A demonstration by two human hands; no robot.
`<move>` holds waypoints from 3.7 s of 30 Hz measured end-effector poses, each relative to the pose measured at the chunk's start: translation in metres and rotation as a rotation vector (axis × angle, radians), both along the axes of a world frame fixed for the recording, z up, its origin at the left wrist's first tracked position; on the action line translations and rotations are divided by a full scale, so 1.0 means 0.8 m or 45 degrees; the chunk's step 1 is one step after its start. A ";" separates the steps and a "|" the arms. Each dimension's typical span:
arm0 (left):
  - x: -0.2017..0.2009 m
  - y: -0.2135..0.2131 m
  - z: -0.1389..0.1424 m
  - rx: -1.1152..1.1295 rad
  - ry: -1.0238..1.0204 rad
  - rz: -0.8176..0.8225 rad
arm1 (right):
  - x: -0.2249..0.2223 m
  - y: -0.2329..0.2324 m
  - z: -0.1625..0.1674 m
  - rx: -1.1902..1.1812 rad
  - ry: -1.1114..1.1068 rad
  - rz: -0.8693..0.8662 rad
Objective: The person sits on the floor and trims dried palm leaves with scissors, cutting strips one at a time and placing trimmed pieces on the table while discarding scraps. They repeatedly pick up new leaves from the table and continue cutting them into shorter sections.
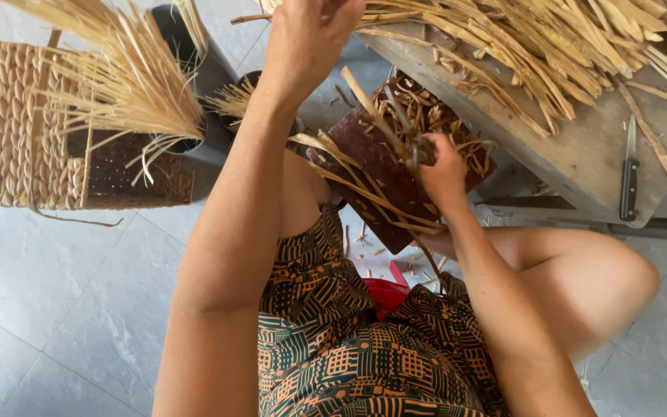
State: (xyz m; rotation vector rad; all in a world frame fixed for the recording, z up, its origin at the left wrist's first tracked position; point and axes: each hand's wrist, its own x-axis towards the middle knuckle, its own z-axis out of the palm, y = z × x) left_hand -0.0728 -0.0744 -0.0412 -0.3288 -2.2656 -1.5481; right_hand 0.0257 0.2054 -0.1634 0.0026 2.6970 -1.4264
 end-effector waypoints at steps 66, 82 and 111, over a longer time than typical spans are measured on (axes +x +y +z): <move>0.077 0.131 0.017 0.911 -0.977 -0.782 | 0.078 0.022 0.142 -0.797 0.460 -0.092; 0.082 0.157 -0.002 0.820 -0.881 -0.643 | 0.060 0.007 0.143 -0.867 0.462 -0.256; 0.066 0.109 0.025 0.990 -0.601 -0.425 | 0.076 0.217 0.179 -0.187 0.673 -0.456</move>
